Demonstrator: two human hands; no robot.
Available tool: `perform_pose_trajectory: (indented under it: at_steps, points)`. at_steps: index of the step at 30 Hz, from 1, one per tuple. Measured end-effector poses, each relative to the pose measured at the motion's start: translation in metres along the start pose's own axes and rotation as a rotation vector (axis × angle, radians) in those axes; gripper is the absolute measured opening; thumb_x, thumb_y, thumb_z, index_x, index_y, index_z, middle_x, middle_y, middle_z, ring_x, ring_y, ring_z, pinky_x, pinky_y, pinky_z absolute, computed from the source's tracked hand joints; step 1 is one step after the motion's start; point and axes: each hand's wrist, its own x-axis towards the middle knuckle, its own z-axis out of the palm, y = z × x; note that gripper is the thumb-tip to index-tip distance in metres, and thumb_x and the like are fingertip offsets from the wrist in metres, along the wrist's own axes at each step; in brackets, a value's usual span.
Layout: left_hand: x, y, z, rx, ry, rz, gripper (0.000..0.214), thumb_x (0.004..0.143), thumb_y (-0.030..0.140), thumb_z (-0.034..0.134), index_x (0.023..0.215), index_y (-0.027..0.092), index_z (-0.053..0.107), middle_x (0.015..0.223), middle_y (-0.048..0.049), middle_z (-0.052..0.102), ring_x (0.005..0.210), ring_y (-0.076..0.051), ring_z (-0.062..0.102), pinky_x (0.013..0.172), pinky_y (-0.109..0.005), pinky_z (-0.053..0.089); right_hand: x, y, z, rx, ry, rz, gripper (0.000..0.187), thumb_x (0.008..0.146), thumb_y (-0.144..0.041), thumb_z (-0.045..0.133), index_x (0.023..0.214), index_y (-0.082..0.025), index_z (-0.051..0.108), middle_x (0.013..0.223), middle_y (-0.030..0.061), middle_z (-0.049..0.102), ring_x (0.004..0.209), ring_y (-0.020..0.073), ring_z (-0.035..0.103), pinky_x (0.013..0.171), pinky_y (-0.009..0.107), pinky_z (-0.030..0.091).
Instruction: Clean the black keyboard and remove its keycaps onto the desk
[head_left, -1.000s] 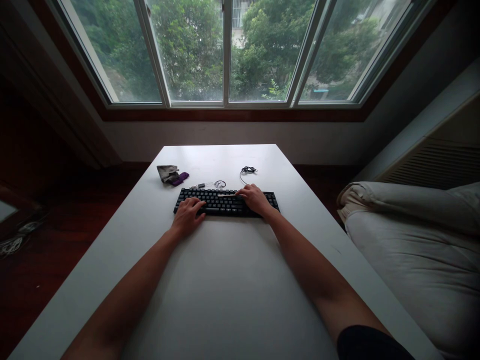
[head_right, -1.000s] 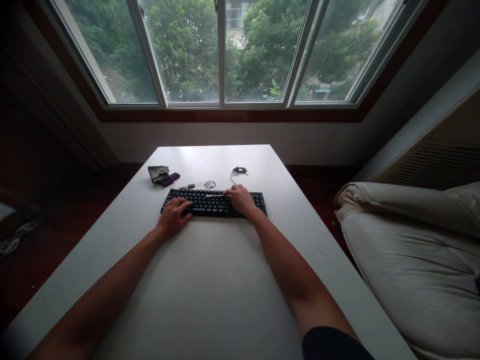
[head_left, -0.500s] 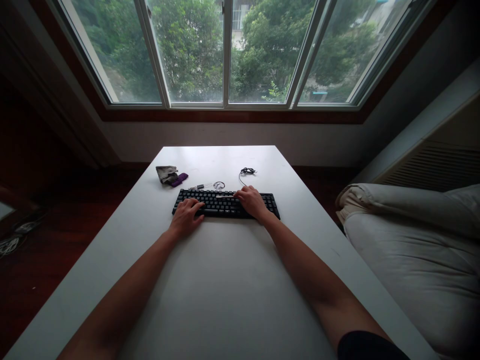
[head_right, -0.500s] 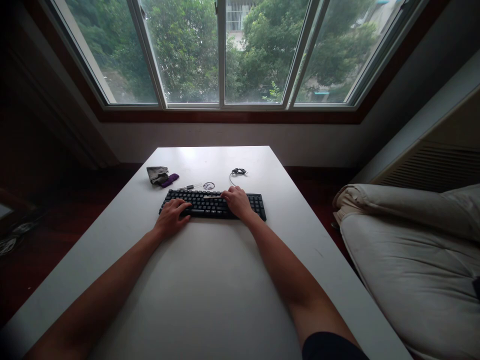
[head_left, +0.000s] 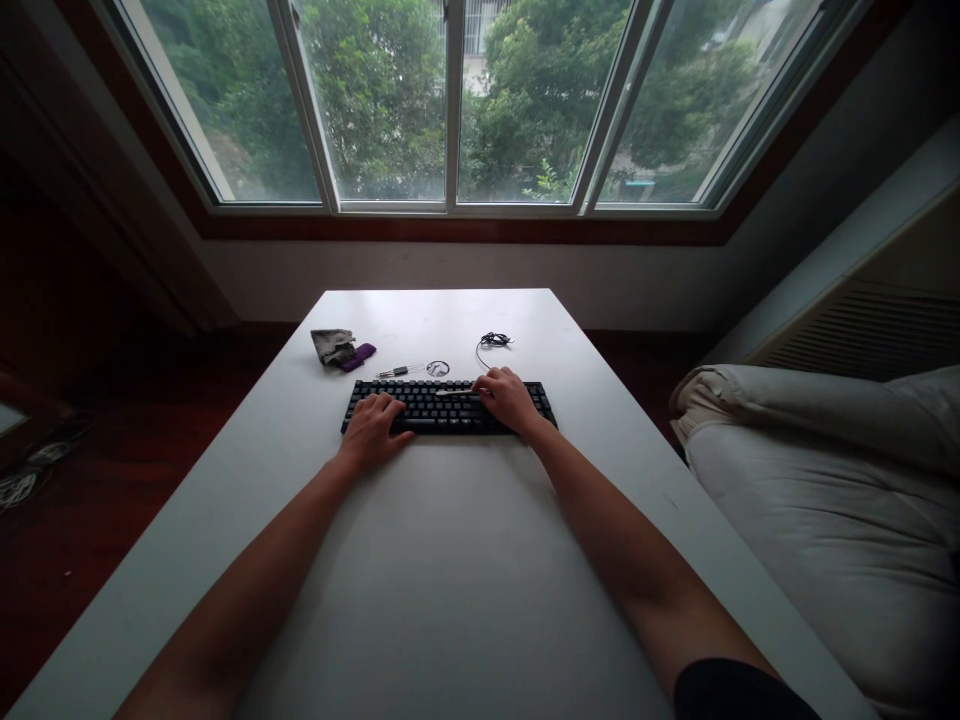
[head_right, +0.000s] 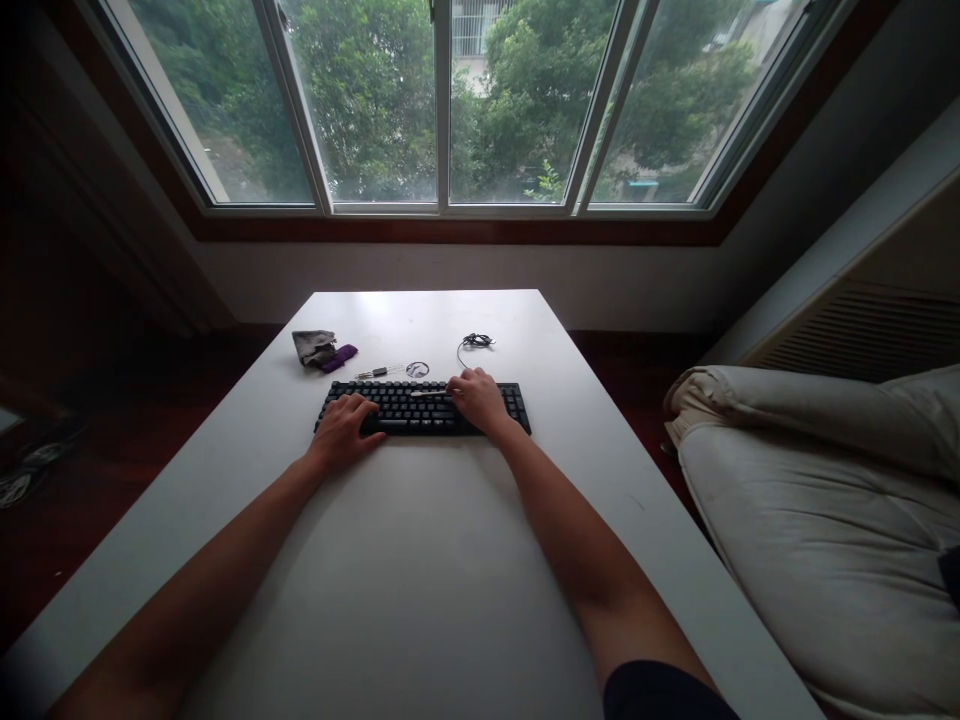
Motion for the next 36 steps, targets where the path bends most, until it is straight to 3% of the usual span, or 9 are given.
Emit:
perform_pose_trajectory:
  at_steps: [7, 13, 18, 29, 36]
  points:
    - [0.000, 0.000, -0.002, 0.019, 0.005, -0.002, 0.040, 0.078, 0.047, 0.071, 0.111, 0.026, 0.060, 0.110, -0.0094, 0.058, 0.106, -0.033, 0.051, 0.093, -0.049, 0.040, -0.003, 0.019, -0.012, 0.001, -0.033, 0.092, 0.012, 0.086, -0.020, 0.060, 0.092, -0.022, 0.070, 0.092, 0.0055, 0.066, 0.092, 0.0226, 0.050, 0.080, 0.032, 0.035]
    - [0.000, -0.005, 0.000, 0.015, 0.022, -0.012, 0.040, 0.078, 0.047, 0.071, 0.112, 0.027, 0.061, 0.111, -0.0095, 0.059, 0.107, -0.033, 0.051, 0.093, -0.048, 0.040, -0.004, -0.012, -0.009, -0.102, 0.070, 0.087, 0.013, 0.092, -0.025, 0.054, 0.091, -0.021, 0.066, 0.091, 0.0068, 0.067, 0.093, 0.0234, 0.050, 0.083, 0.035, 0.032]
    - [0.000, -0.005, 0.000, 0.031, 0.002, -0.014, 0.041, 0.079, 0.049, 0.070, 0.113, 0.026, 0.061, 0.113, -0.0089, 0.059, 0.109, -0.032, 0.051, 0.094, -0.048, 0.040, -0.004, -0.026, -0.003, -0.185, 0.098, 0.221, 0.023, 0.097, -0.037, 0.049, 0.089, -0.021, 0.062, 0.090, 0.0084, 0.069, 0.093, 0.0250, 0.051, 0.082, 0.036, 0.030]
    - [-0.001, -0.005, -0.001, 0.029, 0.003, -0.029, 0.040, 0.079, 0.046, 0.070, 0.113, 0.026, 0.061, 0.115, -0.0086, 0.059, 0.110, -0.032, 0.050, 0.095, -0.048, 0.039, -0.003, 0.023, -0.014, -0.256, 0.013, 0.440, 0.022, 0.094, -0.033, 0.049, 0.084, -0.020, 0.064, 0.082, 0.0080, 0.067, 0.087, 0.0238, 0.053, 0.080, 0.035, 0.029]
    - [-0.001, -0.003, 0.000, 0.014, 0.013, -0.035, 0.039, 0.079, 0.045, 0.070, 0.112, 0.026, 0.061, 0.114, -0.0087, 0.059, 0.109, -0.032, 0.050, 0.095, -0.048, 0.039, -0.003, 0.000, -0.008, -0.291, 0.036, 0.360, 0.028, 0.099, -0.033, 0.042, 0.090, -0.019, 0.064, 0.088, 0.0108, 0.068, 0.088, 0.0238, 0.053, 0.080, 0.035, 0.029]
